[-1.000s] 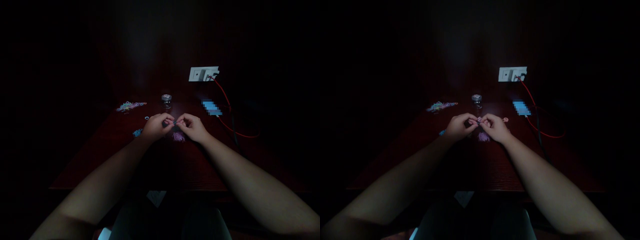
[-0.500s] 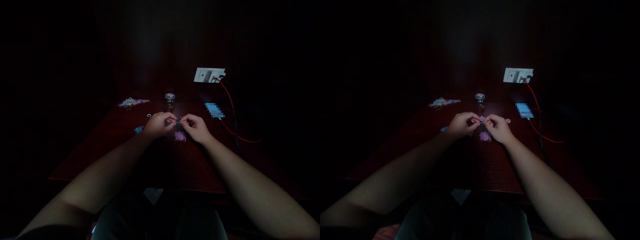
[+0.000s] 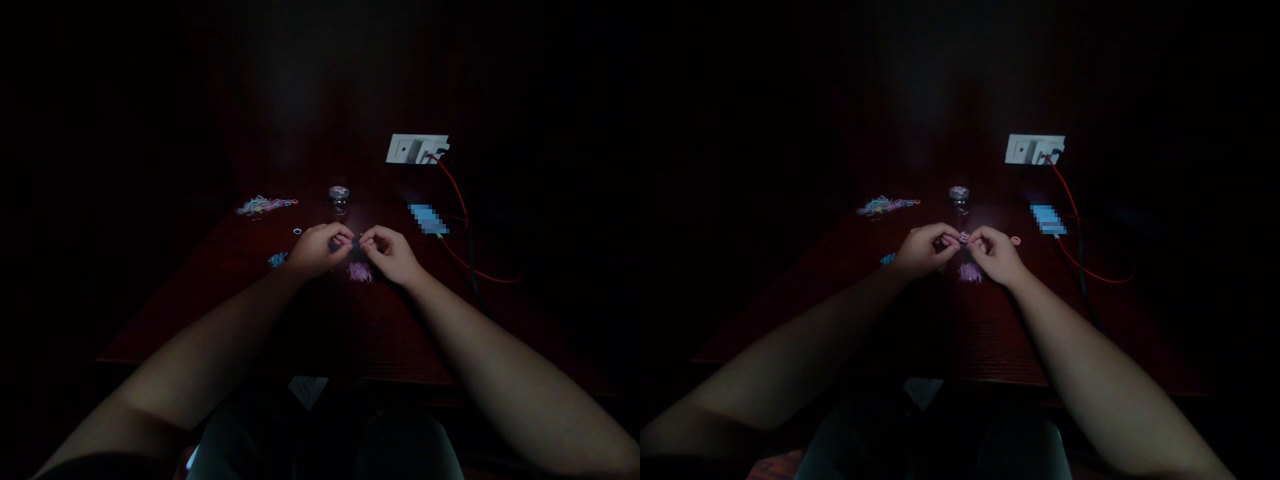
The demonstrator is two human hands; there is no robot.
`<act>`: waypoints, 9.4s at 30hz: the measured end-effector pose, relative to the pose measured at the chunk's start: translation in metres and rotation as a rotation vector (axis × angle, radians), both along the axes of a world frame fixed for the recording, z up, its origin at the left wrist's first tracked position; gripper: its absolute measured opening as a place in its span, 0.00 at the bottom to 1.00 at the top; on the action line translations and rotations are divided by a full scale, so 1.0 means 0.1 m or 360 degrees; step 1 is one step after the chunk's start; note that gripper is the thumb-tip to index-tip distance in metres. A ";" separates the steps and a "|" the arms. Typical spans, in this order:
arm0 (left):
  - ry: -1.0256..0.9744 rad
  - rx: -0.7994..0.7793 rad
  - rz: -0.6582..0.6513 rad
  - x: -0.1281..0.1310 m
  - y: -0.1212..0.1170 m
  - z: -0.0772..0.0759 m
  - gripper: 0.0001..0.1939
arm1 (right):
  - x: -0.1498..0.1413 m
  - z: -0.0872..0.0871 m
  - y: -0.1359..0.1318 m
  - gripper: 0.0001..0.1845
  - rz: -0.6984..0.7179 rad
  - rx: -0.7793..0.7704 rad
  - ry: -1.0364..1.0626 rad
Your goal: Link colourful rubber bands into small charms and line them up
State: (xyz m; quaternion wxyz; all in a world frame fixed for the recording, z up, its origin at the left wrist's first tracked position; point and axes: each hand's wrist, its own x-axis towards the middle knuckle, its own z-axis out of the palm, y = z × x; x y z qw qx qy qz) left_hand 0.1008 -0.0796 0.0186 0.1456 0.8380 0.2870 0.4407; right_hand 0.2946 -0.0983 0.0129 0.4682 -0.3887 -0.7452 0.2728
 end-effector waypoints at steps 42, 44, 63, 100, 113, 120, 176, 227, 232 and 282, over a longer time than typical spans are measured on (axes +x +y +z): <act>-0.0028 -0.0090 -0.0008 0.05 -0.06 -0.01 0.06 | 0.00 0.01 -0.02 0.06 0.0041 0.0096 -0.0165; -0.0028 -0.0081 -0.0017 0.06 -0.07 0.00 0.06 | 0.00 0.01 -0.03 0.06 0.0051 0.0107 -0.0157; 0.0062 -0.0119 -0.0015 0.03 -0.05 0.00 0.03 | 0.01 0.00 -0.01 0.03 0.0002 0.0125 -0.0019; 0.0092 -0.0102 -0.0004 0.04 -0.07 0.02 0.03 | 0.02 -0.06 0.02 0.05 0.0145 -0.0029 -0.0121; 0.0102 -0.0132 -0.0013 0.04 -0.07 0.02 0.03 | 0.02 -0.02 -0.01 0.05 0.0083 0.0003 -0.0150; 0.0101 -0.0125 -0.0034 0.03 -0.06 0.01 0.03 | 0.00 0.03 -0.04 0.06 0.0008 0.0034 -0.0185; 0.0075 -0.0127 0.0022 0.02 -0.02 -0.03 0.03 | 0.00 -0.05 0.00 0.09 0.0052 0.0004 -0.0112; 0.0044 -0.0159 0.0014 0.01 -0.05 0.00 0.04 | 0.00 -0.02 0.00 0.09 0.0074 -0.0073 -0.0153; 0.0040 -0.0142 0.0012 0.00 -0.06 0.00 0.03 | 0.00 -0.03 0.00 0.08 0.0072 -0.0077 -0.0162; 0.0710 -0.0241 0.1168 -0.95 -0.16 -0.25 0.11 | 0.00 -0.01 0.00 0.11 -0.0091 0.0040 -0.0179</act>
